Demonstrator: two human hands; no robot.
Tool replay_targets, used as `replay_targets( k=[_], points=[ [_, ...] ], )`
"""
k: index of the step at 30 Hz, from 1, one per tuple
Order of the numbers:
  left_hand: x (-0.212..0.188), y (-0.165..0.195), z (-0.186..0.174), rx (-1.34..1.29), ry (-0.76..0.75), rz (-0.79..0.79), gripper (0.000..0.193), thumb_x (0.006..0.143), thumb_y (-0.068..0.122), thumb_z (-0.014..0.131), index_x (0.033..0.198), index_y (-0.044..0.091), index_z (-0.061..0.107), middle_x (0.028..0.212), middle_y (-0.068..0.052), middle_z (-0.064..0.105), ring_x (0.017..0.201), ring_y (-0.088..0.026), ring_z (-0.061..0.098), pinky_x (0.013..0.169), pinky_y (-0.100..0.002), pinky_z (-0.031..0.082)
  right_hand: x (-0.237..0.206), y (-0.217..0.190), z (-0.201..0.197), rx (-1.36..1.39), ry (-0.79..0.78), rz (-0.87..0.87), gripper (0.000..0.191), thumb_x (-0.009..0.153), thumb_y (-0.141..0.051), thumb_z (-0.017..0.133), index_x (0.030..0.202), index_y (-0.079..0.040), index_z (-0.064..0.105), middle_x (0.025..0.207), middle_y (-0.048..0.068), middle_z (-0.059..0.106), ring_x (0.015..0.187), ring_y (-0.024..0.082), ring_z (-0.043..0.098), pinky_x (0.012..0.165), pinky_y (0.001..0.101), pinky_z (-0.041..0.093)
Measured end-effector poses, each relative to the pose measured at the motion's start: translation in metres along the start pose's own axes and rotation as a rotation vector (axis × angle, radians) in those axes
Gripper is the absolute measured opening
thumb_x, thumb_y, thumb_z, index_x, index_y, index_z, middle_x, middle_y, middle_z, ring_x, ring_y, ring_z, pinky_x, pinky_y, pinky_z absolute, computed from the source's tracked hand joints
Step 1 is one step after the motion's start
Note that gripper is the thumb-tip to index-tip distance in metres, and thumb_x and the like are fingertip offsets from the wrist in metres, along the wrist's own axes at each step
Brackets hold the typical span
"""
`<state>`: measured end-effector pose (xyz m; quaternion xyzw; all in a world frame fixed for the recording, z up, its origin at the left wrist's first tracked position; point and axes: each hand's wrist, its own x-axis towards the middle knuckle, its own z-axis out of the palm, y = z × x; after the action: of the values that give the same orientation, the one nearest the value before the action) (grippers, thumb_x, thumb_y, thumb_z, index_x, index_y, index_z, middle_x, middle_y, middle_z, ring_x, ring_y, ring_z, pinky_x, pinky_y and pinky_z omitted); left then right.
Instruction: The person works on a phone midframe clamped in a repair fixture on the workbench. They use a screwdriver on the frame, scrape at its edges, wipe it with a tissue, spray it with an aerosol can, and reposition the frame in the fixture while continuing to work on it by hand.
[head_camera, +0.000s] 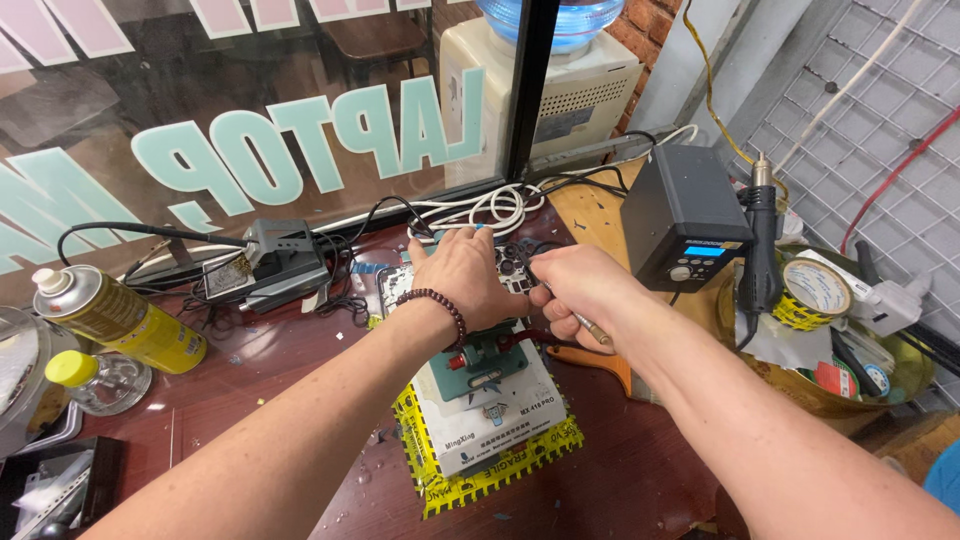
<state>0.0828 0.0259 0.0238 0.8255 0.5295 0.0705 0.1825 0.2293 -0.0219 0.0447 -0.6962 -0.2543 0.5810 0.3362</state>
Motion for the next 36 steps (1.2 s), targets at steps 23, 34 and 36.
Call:
replay_targets(
  k=[23,34,36],
  points=[
    [-0.028,-0.014,-0.005,0.017,0.106,0.019,0.129,0.053,0.071,0.089,0.150,0.004,0.037,0.152,-0.019,0.040,0.148,-0.034,0.026,0.117,-0.063,0.019,-0.006,0.010,-0.061,-0.419,-0.185,-0.291,0.029,0.098,-0.028,0.053,0.115,-0.012,0.070,0.067,0.002,0.062,0.048,0.009,0.053,0.042,0.0257,0.041],
    [-0.048,-0.025,-0.015,0.066,0.045,-0.221,0.138,0.048,0.076,0.088,0.152,0.004,0.033,0.155,-0.016,0.035,0.148,-0.031,0.028,0.114,-0.067,0.022,0.012,-0.023,-0.057,-1.336,-0.145,-0.804,0.026,0.088,-0.036,0.069,0.107,-0.023,0.081,0.092,0.007,0.079,0.087,0.028,0.075,0.082,0.0412,0.058],
    [-0.046,-0.024,-0.015,0.066,-0.023,-0.272,0.137,0.048,0.076,0.085,0.155,0.007,0.035,0.151,-0.010,0.046,0.148,-0.027,0.036,0.119,-0.064,0.025,0.010,-0.026,-0.055,-1.369,-0.157,-0.840,0.027,0.088,-0.037,0.069,0.108,-0.024,0.081,0.095,0.007,0.079,0.091,0.029,0.074,0.084,0.0417,0.058]
  ],
)
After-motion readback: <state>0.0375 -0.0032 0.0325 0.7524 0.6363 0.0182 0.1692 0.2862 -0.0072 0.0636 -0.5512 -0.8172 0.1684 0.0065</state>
